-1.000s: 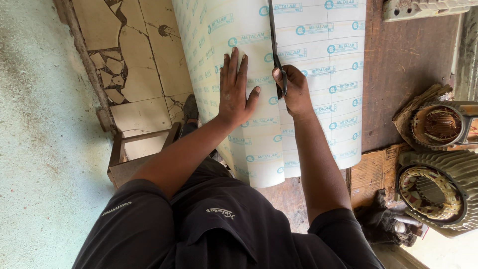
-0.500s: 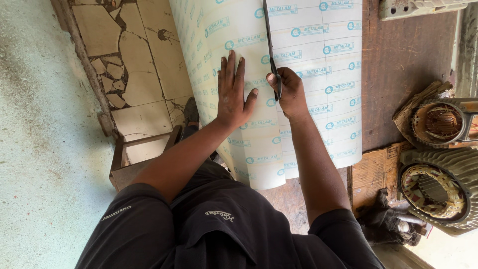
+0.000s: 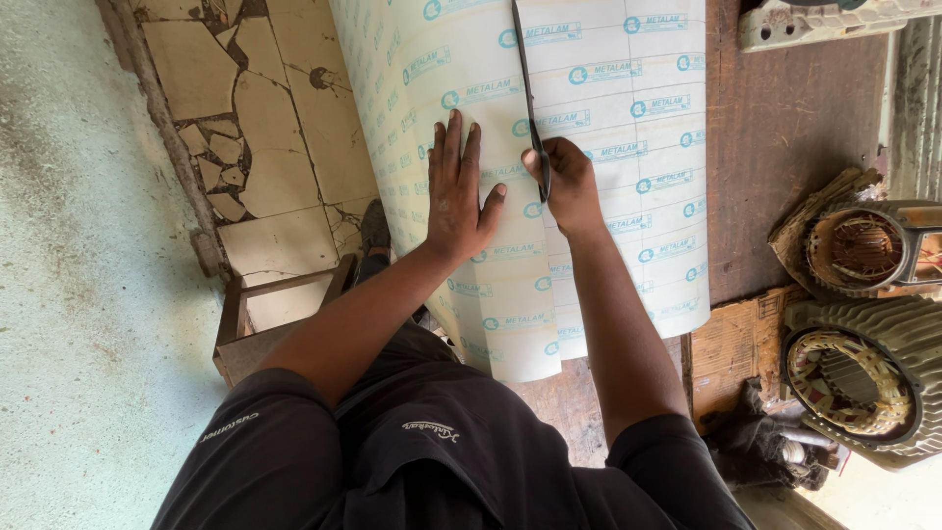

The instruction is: The person unrolls a long printed paper sheet on a workbench, cuts sections off it with scissors, and repositions the sheet between cuts. They then lay a metal ruler on the paper and mark measurement lines on it with a pencil.

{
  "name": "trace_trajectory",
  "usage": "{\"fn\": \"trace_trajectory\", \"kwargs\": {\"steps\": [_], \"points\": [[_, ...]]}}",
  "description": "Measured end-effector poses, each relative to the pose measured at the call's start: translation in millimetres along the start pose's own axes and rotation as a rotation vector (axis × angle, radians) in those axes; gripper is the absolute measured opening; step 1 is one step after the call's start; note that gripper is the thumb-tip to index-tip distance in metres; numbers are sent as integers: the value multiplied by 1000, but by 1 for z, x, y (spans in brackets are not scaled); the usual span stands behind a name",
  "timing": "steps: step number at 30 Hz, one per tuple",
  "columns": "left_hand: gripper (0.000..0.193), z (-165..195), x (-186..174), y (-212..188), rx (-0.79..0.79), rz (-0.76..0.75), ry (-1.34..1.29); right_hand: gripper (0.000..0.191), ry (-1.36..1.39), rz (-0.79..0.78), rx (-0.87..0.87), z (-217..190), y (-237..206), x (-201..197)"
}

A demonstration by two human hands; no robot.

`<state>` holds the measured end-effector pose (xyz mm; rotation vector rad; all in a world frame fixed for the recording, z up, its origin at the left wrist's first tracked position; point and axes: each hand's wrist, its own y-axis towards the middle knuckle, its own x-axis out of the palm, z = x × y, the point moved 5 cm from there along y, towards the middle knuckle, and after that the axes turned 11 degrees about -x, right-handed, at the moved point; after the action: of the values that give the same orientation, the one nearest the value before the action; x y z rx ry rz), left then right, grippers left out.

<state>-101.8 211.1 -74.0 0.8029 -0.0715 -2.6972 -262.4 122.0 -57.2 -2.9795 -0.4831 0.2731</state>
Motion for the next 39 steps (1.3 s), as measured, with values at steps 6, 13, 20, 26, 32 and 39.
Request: {"fn": "trace_trajectory", "kwargs": {"steps": [6,13,20,26,32,39], "points": [[74,1,0,1,4,8,21,58,3,-20,54,-12,37,9],[75,1,-1,1,-17,-6,7,60,-2,-10,112,-24,45,14],[74,0,0,2,-7,-12,5,63,32,-3,77,-21,43,17],[75,-1,0,1,-3,-5,5,63,6,-4,75,-23,43,16],[74,-1,1,1,-7,-9,14,60,27,11,53,-20,42,15],[74,0,1,1,4,-1,10,59,8,13,23,-13,44,13]]}}
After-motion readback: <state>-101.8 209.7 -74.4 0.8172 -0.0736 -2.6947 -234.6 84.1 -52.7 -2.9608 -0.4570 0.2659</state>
